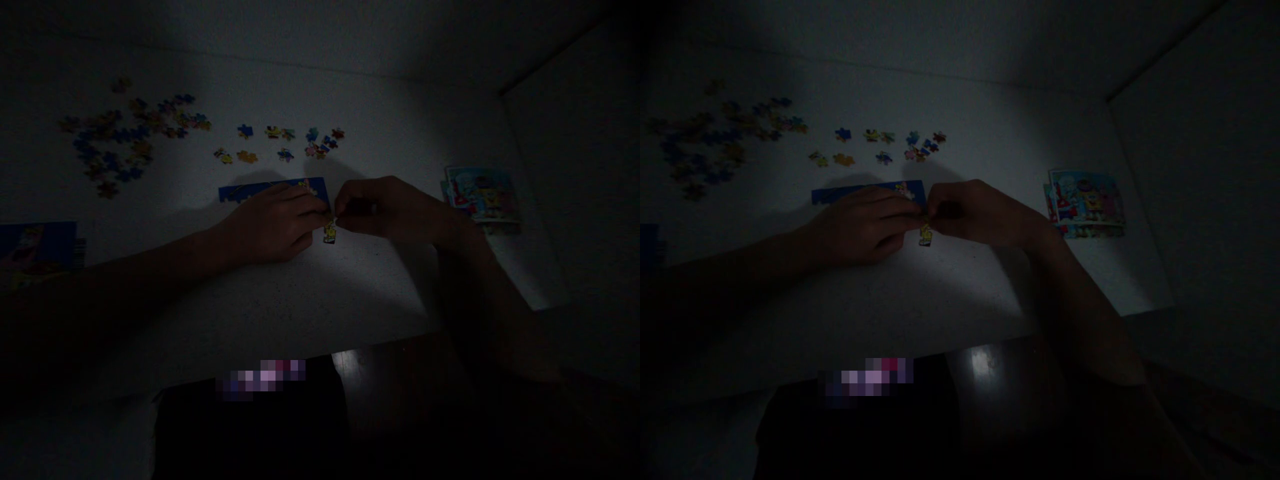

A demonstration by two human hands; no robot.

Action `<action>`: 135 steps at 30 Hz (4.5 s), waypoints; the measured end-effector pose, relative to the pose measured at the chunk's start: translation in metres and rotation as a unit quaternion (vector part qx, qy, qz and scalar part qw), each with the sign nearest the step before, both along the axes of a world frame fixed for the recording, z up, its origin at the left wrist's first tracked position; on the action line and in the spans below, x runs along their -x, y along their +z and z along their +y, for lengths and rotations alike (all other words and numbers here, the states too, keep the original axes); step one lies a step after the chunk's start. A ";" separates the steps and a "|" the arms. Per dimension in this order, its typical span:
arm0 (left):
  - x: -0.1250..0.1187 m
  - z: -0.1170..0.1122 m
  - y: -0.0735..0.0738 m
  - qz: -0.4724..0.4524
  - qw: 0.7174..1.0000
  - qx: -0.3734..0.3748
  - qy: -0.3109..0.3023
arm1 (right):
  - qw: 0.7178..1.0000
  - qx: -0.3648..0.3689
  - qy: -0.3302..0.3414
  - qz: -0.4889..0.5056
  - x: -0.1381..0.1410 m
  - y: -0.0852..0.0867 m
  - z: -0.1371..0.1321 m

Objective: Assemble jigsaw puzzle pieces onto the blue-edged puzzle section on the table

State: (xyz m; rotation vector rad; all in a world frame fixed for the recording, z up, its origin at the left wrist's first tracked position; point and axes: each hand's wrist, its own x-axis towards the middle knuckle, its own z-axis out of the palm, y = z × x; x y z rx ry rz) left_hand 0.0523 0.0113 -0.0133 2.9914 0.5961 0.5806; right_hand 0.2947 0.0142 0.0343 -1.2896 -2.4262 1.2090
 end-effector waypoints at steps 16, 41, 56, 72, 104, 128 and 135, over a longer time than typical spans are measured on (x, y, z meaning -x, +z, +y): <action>0.001 0.000 0.000 -0.002 1.000 -0.002 -0.006 | 0.999 0.016 0.019 -0.029 0.005 0.002 0.001; 0.000 0.000 0.002 -0.022 1.000 -0.022 -0.001 | 0.998 0.019 0.056 0.000 0.005 0.002 0.001; 0.001 0.000 0.002 -0.024 1.000 -0.004 -0.001 | 0.999 0.033 0.035 0.021 0.007 -0.002 0.001; 0.001 0.000 0.001 -0.020 1.000 0.003 -0.003 | 0.998 0.028 0.044 0.028 0.004 -0.001 0.001; 0.001 -0.004 0.007 0.046 0.999 0.006 -0.002 | 0.999 0.035 0.028 0.031 0.005 -0.005 0.002; -0.002 -0.009 0.017 0.110 0.992 -0.056 -0.011 | 0.997 0.064 0.027 0.027 0.003 -0.005 0.004; -0.003 -0.007 0.013 0.078 0.995 -0.059 -0.015 | 0.996 0.077 0.024 0.047 0.002 -0.007 0.006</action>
